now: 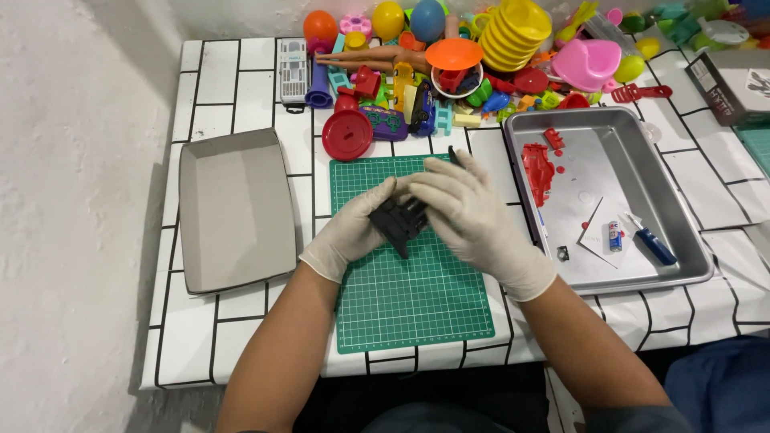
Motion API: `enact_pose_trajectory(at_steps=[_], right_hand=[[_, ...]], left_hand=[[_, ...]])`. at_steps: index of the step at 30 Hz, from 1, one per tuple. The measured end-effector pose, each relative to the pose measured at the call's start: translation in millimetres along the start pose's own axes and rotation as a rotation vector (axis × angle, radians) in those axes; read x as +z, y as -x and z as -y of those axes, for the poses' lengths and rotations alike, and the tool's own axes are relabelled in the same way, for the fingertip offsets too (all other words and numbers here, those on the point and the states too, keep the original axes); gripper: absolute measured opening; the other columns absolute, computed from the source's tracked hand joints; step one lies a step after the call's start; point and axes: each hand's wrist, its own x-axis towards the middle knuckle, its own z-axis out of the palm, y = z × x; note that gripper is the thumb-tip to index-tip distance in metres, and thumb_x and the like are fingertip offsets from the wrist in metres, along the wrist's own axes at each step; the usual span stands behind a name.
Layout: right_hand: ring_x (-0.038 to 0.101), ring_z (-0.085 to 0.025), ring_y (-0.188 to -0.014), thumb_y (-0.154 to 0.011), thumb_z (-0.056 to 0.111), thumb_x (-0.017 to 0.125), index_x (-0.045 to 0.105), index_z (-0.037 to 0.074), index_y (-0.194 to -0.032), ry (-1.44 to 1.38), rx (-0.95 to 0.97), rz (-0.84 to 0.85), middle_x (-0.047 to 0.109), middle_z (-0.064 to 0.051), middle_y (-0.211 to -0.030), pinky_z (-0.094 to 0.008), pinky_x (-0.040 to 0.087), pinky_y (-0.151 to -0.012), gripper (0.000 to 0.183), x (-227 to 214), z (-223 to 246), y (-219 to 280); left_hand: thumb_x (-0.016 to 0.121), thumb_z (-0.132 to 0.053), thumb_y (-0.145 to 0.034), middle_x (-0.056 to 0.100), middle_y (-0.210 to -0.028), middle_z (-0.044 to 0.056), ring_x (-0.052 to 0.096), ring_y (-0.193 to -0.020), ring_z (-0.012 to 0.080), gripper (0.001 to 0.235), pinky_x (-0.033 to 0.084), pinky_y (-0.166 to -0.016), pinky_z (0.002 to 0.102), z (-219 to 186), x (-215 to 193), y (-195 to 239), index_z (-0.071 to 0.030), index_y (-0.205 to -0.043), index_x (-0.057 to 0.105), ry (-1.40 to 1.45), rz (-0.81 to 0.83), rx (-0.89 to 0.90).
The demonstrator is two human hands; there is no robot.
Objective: The person assembles a red toy car on a green cutting mat. They insert batteries into the black chassis, attach the red body shell, and then affix small red circular stickers to the wheels.
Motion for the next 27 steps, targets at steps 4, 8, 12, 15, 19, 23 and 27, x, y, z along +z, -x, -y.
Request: enact_pose_trajectory(at_steps=[4, 8, 12, 15, 19, 23, 27], right_hand=[[0.063, -0.03, -0.118, -0.091, -0.012, 0.055, 0.072, 0.012, -0.119, 0.037, 0.147, -0.061, 0.069, -0.008, -0.122, -0.046, 0.048, -0.106, 0.04, -63, -58, 25], [0.062, -0.036, -0.114, -0.089, -0.005, 0.055, 0.071, 0.019, -0.125, 0.361, 0.557, 0.409, 0.063, -0.01, -0.129, -0.051, 0.051, -0.095, 0.046, -99, -117, 66], [0.064, -0.034, -0.111, -0.084, 0.0, 0.055, 0.071, 0.028, -0.13, 0.608, 0.537, 0.757, 0.064, -0.01, -0.136, -0.046, 0.058, -0.083, 0.056, -91, -162, 101], [0.066, -0.033, -0.104, -0.097, 0.018, 0.057, 0.073, 0.029, -0.126, 0.632, 0.452, 0.831, 0.065, -0.006, -0.136, -0.043, 0.056, -0.087, 0.036, -90, -161, 95], [0.062, -0.03, -0.097, -0.093, 0.02, 0.064, 0.075, 0.027, -0.116, 0.581, 0.237, 0.685, 0.065, -0.003, -0.129, -0.041, 0.051, -0.082, 0.026, -86, -181, 125], [0.063, -0.025, -0.097, -0.093, 0.018, 0.068, 0.077, 0.023, -0.103, 0.661, 0.14, 0.59, 0.069, 0.003, -0.118, -0.038, 0.051, -0.079, 0.015, -91, -170, 116], [0.064, -0.027, -0.099, -0.094, 0.005, 0.062, 0.077, 0.013, -0.106, 0.415, 0.316, 0.603, 0.071, -0.001, -0.118, -0.04, 0.054, -0.078, 0.021, -86, -176, 121]], left_hand=[[0.059, -0.033, -0.101, 0.066, -0.13, 0.018, 0.065, -0.12, 0.0318, 0.052, 0.056, -0.1, 0.047, -6, 13, -3, -0.003, -0.143, 0.054, 0.084, -0.07, 0.037], [0.058, -0.016, -0.099, 0.064, -0.127, 0.025, 0.068, -0.109, 0.0373, 0.047, 0.058, -0.093, 0.046, -9, 2, -5, 0.0, -0.143, 0.05, 0.159, -0.121, 0.034], [0.048, -0.005, -0.099, 0.056, -0.135, 0.035, 0.06, -0.123, 0.0383, 0.049, 0.055, -0.096, 0.043, -22, 19, -1, -0.002, -0.147, 0.038, 0.132, -0.137, 0.017], [0.046, 0.0, -0.097, 0.052, -0.139, 0.032, 0.057, -0.127, 0.0413, 0.059, 0.052, -0.1, 0.043, -22, 19, -4, -0.007, -0.154, 0.03, 0.128, -0.192, 0.003], [0.045, -0.002, -0.098, 0.061, -0.127, 0.033, 0.063, -0.119, 0.039, 0.057, 0.057, -0.093, 0.045, -19, 16, -3, -0.008, -0.153, 0.031, 0.04, -0.212, -0.023], [0.047, -0.002, -0.097, 0.06, -0.128, 0.033, 0.063, -0.117, 0.0389, 0.057, 0.056, -0.093, 0.043, -16, 12, -6, -0.007, -0.152, 0.031, 0.061, -0.244, -0.011], [0.051, -0.002, -0.096, 0.06, -0.129, 0.026, 0.065, -0.109, 0.0351, 0.049, 0.057, -0.093, 0.047, -12, 10, -10, -0.007, -0.144, 0.04, 0.074, -0.351, -0.019]])
